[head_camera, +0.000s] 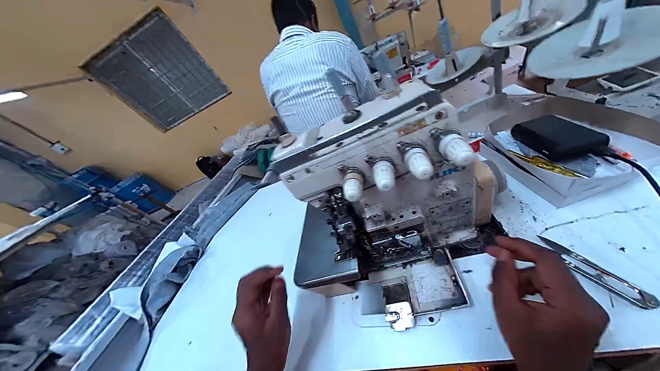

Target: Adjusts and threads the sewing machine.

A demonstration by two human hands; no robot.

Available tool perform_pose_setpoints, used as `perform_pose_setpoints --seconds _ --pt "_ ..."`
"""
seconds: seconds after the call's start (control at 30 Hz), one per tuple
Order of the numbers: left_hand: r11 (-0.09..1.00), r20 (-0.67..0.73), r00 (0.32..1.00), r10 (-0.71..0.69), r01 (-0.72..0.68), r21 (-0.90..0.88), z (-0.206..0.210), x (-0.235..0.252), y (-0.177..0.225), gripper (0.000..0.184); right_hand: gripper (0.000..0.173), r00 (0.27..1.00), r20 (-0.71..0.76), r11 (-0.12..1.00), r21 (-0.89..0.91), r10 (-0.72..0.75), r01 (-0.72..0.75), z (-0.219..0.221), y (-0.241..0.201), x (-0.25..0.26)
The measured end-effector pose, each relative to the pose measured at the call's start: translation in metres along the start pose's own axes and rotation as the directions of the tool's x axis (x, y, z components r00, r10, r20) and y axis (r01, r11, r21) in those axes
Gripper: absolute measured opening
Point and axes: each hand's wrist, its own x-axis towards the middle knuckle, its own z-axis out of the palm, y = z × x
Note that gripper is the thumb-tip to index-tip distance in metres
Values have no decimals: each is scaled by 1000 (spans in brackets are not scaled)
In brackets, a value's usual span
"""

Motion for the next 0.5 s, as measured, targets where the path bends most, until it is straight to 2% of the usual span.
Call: perform_pose_setpoints --seconds 0.1,0.2,0.27,0.37,0.43,0.5 --pt "991 232 973 -1 -29 129 8 50 -13 26 27 1000 -25 999 33 1 0 -1 6 -5" --pt "988 461 887 33 -100 121 27 87 -16 29 29 1000 27 1000 6 -11 11 0 3 -5" --pt "986 564 824 51 -129 100 34 104 -10 29 31 998 61 999 24 23 -24 -2 5 -5" --pt "991 648 757 84 -130 22 37 116 2 15 33 994 64 994 66 87 -92 -3 6 -6" --pt "990 653 751 103 -140 6 38 117 5 4 32 990 59 988 82 125 -130 -3 5 -5" --pt "979 650 748 135 -202 29 41 117 3 4 33 987 52 984 78 155 -159 -2 5 -6"
